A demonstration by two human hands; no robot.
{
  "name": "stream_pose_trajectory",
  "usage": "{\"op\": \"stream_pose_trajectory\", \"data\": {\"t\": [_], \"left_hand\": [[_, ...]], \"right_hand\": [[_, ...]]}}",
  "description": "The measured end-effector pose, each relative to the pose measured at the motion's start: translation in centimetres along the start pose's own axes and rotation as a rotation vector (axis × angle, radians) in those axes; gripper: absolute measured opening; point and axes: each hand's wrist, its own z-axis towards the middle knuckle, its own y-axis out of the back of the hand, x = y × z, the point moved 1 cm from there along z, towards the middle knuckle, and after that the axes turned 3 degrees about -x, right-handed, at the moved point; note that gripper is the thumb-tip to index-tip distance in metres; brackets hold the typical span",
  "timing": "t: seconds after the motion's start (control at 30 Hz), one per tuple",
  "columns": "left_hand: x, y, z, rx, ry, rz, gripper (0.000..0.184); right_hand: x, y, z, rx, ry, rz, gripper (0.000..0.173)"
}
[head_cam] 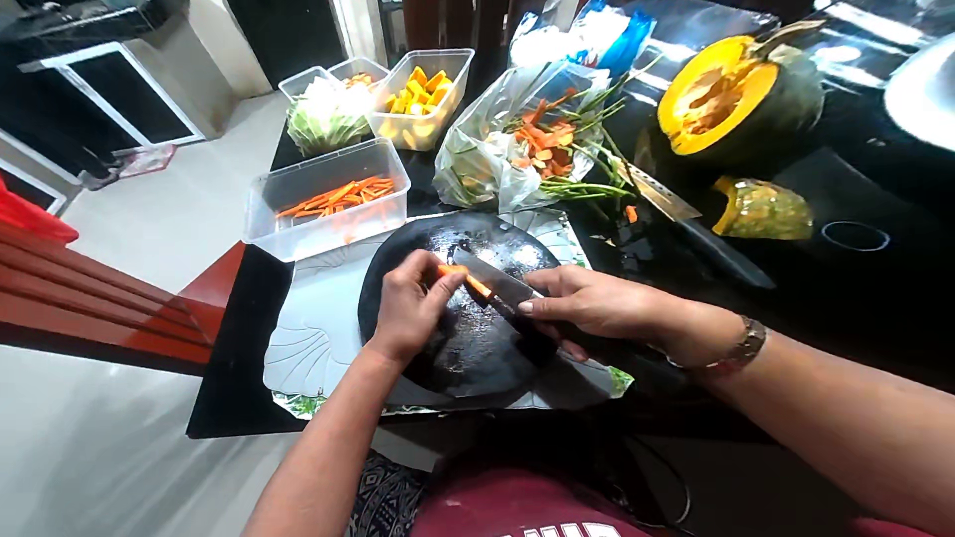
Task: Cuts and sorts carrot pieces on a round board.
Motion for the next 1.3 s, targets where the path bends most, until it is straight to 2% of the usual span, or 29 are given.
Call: {"op": "stream_pose_trajectory", "data": {"t": [0.07,0.1,0.17,0.23,0.33,0.5,0.63,0.73,0.8,0.9,1.07,1.2,1.3], "left_hand": [[-1.0,0.3,-0.2,-0.100,0.183,-0.169,0.011],[-1.2,0.4,-0.4,-0.114,0.230,-0.194,0.014],[-1.3,0.5,-1.0,-0.081,0.269,-0.101,0.021],[-1.3,0.6,-1.6,-0.005,0.280,0.119,0.016],[-1.3,0.9,-2.6,0.017,0.190,0.394,0.016],[-1.3,1.1,-3.7,0.035,0.201,0.392,0.020],[-1.3,0.3,-4.4,-0.035,0.192,0.377,0.022],[-1.8,1.4,-3.6,-0.117,0.150,0.338,0.026],[-2.9,2.4,-1.9,-0.230,0.043,0.351,0.026],[-4.7,2.8,1.5,-0.341,-0.111,0.368,0.024],[-4.4,0.0,5.2,-0.188,-0.191,0.404,0.025],[-2.7,-1.7,5.8,0.091,-0.096,0.446,0.024],[-1.5,-2.3,5.7,0.199,-0.108,0.432,0.021]], "right_hand": [[0.1,0.0,-0.1,-0.016,0.013,-0.040,0.010],[0.1,0.1,-0.3,-0.017,0.034,-0.062,0.009],[0.2,0.0,-0.6,-0.028,0.107,-0.117,0.012],[0.2,-0.5,-1.1,-0.058,0.196,-0.193,0.014],[-0.3,-1.5,-1.4,-0.081,0.315,-0.362,0.016],[-1.0,-3.6,-2.0,-0.114,0.402,-0.611,0.019],[-1.0,-4.9,-2.5,-0.159,0.435,-0.709,0.016],[-0.9,-5.4,-2.9,-0.170,0.511,-0.779,0.014],[-0.8,-5.7,-3.0,-0.181,0.565,-0.835,0.012],[-0.1,-5.8,-3.1,-0.123,0.495,-0.882,0.010],[0.2,-6.3,-2.8,-0.093,0.385,-0.989,0.008],[0.3,-7.0,-2.6,-0.089,0.332,-1.045,0.006],[0.4,-6.9,-2.2,-0.072,0.310,-1.079,0.005]]}}
